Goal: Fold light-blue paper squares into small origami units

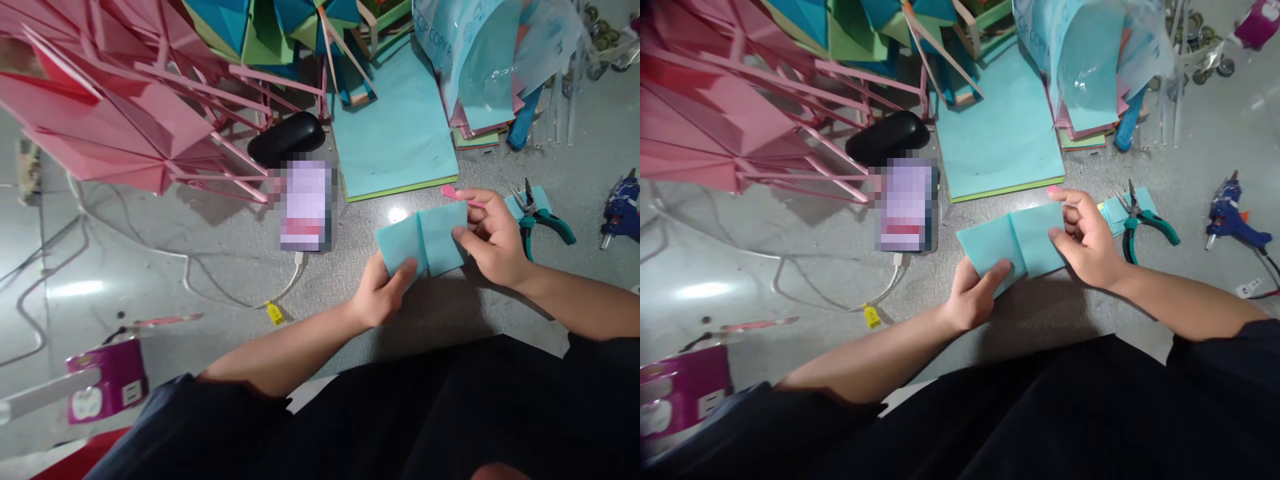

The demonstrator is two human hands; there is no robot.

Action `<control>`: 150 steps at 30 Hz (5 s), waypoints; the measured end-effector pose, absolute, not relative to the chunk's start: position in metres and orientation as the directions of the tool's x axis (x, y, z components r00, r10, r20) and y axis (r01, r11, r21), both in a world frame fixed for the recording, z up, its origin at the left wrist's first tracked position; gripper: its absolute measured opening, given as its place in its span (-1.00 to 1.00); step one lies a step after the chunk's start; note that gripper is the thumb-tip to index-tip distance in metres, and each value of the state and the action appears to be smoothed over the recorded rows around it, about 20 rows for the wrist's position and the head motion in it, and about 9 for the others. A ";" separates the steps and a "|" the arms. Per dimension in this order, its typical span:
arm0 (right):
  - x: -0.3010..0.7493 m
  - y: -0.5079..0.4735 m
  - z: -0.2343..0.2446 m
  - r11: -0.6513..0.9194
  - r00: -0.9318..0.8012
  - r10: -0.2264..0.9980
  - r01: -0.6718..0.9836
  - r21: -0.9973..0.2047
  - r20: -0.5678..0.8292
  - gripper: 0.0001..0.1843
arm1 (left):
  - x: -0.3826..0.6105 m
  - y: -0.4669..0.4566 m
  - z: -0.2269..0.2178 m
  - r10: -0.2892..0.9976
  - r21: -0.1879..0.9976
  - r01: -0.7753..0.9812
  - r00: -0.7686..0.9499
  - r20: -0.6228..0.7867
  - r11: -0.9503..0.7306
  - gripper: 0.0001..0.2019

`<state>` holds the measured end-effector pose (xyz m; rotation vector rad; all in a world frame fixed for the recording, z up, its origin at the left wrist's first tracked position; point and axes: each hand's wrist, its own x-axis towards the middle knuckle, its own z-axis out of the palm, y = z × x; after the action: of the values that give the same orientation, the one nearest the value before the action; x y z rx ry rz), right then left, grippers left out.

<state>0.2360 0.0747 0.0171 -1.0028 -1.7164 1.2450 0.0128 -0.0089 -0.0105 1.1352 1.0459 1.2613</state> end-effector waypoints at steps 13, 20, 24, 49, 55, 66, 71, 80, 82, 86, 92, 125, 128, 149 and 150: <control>0.240 0.063 0.026 0.374 -0.497 0.849 0.320 -0.870 0.182 -0.46 | 0.014 -0.008 -0.013 0.996 0.960 -0.265 0.062 -0.071 0.085 -0.60; 0.239 0.091 0.003 0.185 -0.203 0.972 0.337 -0.923 0.121 -0.49 | 0.003 0.016 -0.026 0.882 0.949 0.232 -0.373 0.289 -0.213 -0.43; 0.237 0.091 -0.003 0.083 -0.254 0.967 0.236 -0.968 0.022 -0.21 | 0.006 0.013 -0.017 0.802 0.549 0.801 -0.156 0.577 -0.239 -0.42; 0.242 0.082 0.009 0.522 -0.468 0.835 0.504 -0.688 0.290 -0.35 | 0.021 -0.014 -0.010 0.846 0.144 0.839 0.494 0.198 -0.524 -0.50; 0.242 0.083 0.011 0.510 -0.497 0.830 0.491 -0.706 0.254 -0.40 | 0.019 -0.013 -0.012 0.830 0.165 0.823 0.497 0.253 -0.543 -0.53; 0.248 0.086 0.012 0.309 -0.493 0.863 0.345 -0.887 0.109 -0.10 | 0.016 -0.013 -0.013 0.823 0.168 0.815 0.509 0.251 -0.555 -0.53; 0.247 0.087 0.013 0.202 -0.477 0.878 0.292 -0.935 0.040 -0.06 | 0.014 -0.011 -0.013 0.818 0.196 0.802 0.511 0.265 -0.565 -0.53; 0.244 0.088 0.023 0.274 -0.452 0.888 0.361 -0.891 0.089 -0.26 | 0.012 -0.013 -0.015 0.833 0.249 0.797 0.507 0.221 -0.551 -0.44; 0.245 0.088 0.023 0.226 -0.474 0.879 0.326 -0.918 0.048 -0.23 | 0.012 -0.013 -0.014 0.830 0.255 0.791 0.511 0.223 -0.556 -0.43; 0.247 0.088 0.022 0.101 -0.521 0.852 0.249 -0.963 -0.045 -0.19 | 0.011 -0.012 -0.012 0.814 0.216 0.790 0.520 0.261 -0.574 -0.46; 0.247 0.091 0.025 0.143 -0.544 0.839 0.255 -0.956 -0.019 -0.21 | 0.010 -0.013 -0.013 0.819 0.251 0.783 0.516 0.250 -0.569 -0.45; 0.266 0.114 0.057 0.665 -0.787 0.616 0.496 -0.559 0.033 -0.53 | -0.002 0.012 -0.003 0.770 0.229 0.751 0.522 0.367 -0.619 -0.76; 0.271 0.123 0.055 0.825 -0.858 0.502 0.438 -0.356 0.107 -0.67 | -0.006 0.016 -0.005 0.770 0.211 0.761 0.518 0.373 -0.614 -0.77; 0.264 0.126 0.025 0.904 -0.933 0.297 0.205 -0.375 0.206 -0.80 | 0.007 -0.009 0.002 0.793 0.262 0.749 0.570 0.214 -0.609 -0.61; 0.265 0.126 0.025 0.906 -0.933 0.300 0.213 -0.367 0.200 -0.78 | 0.008 -0.009 0.001 0.793 0.257 0.750 0.572 0.210 -0.610 -0.60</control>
<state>0.2646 0.1258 0.0252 -0.3854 -2.8166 0.5010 0.0075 -0.0089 0.0013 2.6601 1.3128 0.4613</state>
